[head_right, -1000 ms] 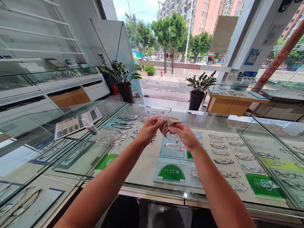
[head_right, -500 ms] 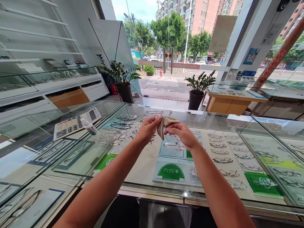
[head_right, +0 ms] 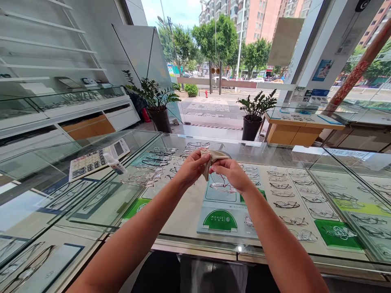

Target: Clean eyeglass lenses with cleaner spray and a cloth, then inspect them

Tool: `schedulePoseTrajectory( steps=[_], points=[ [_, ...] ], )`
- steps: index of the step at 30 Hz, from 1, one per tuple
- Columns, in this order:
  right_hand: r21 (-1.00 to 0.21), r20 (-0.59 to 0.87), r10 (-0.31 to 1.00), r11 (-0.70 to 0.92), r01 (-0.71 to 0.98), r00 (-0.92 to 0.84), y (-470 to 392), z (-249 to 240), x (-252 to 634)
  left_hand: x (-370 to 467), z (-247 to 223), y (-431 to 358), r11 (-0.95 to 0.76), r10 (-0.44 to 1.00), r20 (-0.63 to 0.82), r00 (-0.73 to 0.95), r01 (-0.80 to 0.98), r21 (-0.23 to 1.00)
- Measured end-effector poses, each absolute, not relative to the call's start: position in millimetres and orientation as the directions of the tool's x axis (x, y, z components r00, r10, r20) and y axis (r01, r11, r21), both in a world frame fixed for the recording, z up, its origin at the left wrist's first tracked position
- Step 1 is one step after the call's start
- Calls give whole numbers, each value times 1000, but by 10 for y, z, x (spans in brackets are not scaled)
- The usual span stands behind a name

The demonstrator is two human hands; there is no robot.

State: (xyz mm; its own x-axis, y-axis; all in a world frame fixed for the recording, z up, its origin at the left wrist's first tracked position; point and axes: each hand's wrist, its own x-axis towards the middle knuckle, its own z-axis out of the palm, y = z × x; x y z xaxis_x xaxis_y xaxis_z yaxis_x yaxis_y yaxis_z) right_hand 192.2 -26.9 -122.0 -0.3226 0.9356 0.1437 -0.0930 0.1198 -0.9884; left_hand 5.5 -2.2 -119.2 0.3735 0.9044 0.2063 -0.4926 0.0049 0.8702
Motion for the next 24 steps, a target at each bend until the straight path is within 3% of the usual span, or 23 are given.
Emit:
schedulePoseTrajectory(
  steps=[12,24],
  points=[
    [-980,156,949,114,-162,-275,-234,-1249,1892,93,-1181,-78,26,879,234,416,-531,847],
    [-956,120,957,39,-290,-265,-255,-1235,1844,78,-1195,-52,1,872,223,435,-458,889]
  ],
)
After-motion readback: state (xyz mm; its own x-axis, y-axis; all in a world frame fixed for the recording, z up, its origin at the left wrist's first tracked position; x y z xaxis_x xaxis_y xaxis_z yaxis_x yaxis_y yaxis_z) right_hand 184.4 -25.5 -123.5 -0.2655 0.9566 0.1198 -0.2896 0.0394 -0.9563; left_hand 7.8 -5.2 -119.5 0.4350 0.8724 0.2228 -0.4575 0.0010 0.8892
